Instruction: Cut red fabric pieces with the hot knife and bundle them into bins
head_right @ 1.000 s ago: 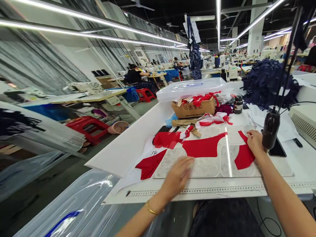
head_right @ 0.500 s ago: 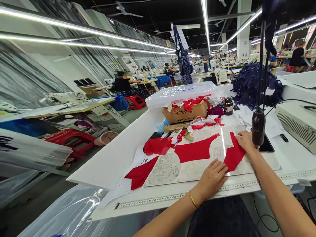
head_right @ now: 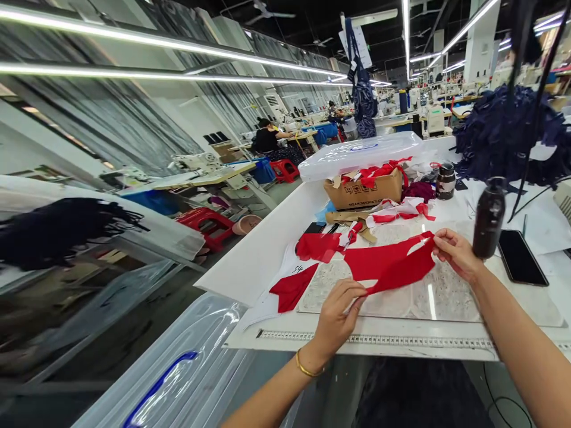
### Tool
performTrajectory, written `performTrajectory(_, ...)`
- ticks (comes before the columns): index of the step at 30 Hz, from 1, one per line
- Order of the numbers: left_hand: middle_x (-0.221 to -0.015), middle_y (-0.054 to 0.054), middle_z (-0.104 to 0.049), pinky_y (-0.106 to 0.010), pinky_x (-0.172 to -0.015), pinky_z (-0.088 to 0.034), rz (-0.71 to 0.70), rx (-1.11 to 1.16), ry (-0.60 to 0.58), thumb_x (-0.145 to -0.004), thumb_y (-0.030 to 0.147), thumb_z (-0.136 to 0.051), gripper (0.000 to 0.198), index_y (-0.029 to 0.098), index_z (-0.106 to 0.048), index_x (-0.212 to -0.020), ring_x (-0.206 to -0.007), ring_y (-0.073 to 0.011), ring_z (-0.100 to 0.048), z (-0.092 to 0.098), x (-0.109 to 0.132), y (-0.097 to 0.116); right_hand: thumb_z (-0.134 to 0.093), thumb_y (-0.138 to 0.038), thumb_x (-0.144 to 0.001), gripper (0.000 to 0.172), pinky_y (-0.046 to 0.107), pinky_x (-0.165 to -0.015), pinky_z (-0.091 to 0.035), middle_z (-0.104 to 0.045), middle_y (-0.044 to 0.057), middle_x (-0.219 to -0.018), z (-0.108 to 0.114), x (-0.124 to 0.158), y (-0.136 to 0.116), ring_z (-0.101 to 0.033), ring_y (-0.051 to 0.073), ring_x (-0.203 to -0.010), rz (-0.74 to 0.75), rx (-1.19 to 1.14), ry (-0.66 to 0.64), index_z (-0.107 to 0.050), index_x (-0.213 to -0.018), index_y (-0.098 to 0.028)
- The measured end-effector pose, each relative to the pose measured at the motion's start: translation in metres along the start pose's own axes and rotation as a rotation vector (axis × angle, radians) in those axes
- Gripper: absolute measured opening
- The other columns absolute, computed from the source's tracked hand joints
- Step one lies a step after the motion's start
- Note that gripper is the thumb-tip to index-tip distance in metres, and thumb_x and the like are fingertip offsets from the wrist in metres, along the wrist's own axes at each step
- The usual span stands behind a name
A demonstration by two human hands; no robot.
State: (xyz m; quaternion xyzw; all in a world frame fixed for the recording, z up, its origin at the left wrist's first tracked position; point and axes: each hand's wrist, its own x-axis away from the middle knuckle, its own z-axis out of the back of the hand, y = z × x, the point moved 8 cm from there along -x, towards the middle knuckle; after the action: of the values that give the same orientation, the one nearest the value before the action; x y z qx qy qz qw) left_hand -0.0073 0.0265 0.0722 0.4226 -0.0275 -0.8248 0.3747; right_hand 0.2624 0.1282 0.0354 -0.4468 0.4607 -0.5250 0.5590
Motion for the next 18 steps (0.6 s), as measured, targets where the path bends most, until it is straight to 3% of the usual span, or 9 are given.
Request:
performTrajectory(2, -0.086, -0.005, -0.067, -0.04, -0.085, -0.055, -0.002, -0.024, 0.031, -0.094, 0.014, -0.051, 0.015, 0.022, -0.064, -0.094, -0.086, -0.0188, -0.062, 0.019, 0.003, -0.006, -0.064, -0.071, -0.066, 0.051, 0.028, -0.052, -0.034, -0.052, -0.002, -0.064, -0.001, 0.01, -0.003, -0.045, 0.013, -0.055, -0.023, -0.135, -0.078, -0.047, -0.079, -0.025)
performTrajectory(4, -0.088, -0.005, -0.068, -0.04, -0.085, -0.056, -0.036, -0.052, -0.002, -0.094, 0.013, -0.05, 0.018, 0.022, -0.065, -0.094, -0.088, -0.0189, -0.063, 0.028, 0.011, -0.007, -0.067, -0.069, -0.067, 0.049, 0.028, -0.052, -0.033, -0.05, -0.003, -0.059, -0.003, 0.021, 0.002, -0.043, 0.012, -0.053, -0.077, -0.126, -0.193, -0.053, -0.077, -0.024)
performTrajectory(9, -0.102, -0.01, -0.071, -0.044, -0.094, -0.057, -0.115, -0.112, -0.259, -0.094, 0.023, -0.056, 0.013, 0.022, -0.068, -0.099, -0.102, -0.0231, -0.066, 0.016, 0.04, -0.011, -0.066, -0.072, -0.068, 0.055, 0.029, -0.054, -0.034, -0.06, 0.001, -0.054, -0.014, 0.041, 0.029, -0.049, 0.014, -0.052, -0.207, 0.16, -0.495, -0.064, -0.084, -0.019)
performTrajectory(12, -0.113, -0.012, -0.07, -0.046, -0.099, -0.056, -0.104, -0.089, -0.29, -0.095, 0.029, -0.056, 0.024, 0.021, -0.065, -0.116, -0.112, -0.0254, -0.065, 0.01, 0.046, -0.014, -0.066, -0.069, -0.069, 0.053, 0.028, -0.053, -0.034, -0.061, 0.001, -0.055, -0.019, 0.041, 0.029, -0.049, 0.014, -0.052, -0.166, 0.235, -0.449, -0.066, -0.084, -0.018)
performTrajectory(15, -0.123, -0.012, -0.068, -0.043, -0.101, -0.055, -0.091, -0.075, -0.268, -0.097, 0.023, -0.051, 0.032, 0.021, -0.058, -0.128, -0.119, -0.0239, -0.062, 0.004, 0.043, -0.015, -0.064, -0.062, -0.072, 0.045, 0.028, -0.053, -0.037, -0.062, 0.001, -0.061, -0.025, 0.041, 0.021, -0.051, 0.014, -0.055, -0.077, 0.296, -0.349, -0.067, -0.084, -0.019)
performTrajectory(18, -0.127, -0.01, -0.066, -0.043, -0.104, -0.053, -0.032, -0.115, -0.275, -0.098, 0.021, -0.048, 0.037, 0.023, -0.055, -0.134, -0.122, -0.0231, -0.06, -0.006, 0.038, -0.025, -0.058, -0.051, -0.079, 0.032, 0.031, -0.06, -0.044, -0.069, 0.003, -0.075, -0.036, 0.046, 0.016, -0.058, 0.018, -0.065, 0.037, 0.403, -0.349, -0.069, -0.084, -0.021)
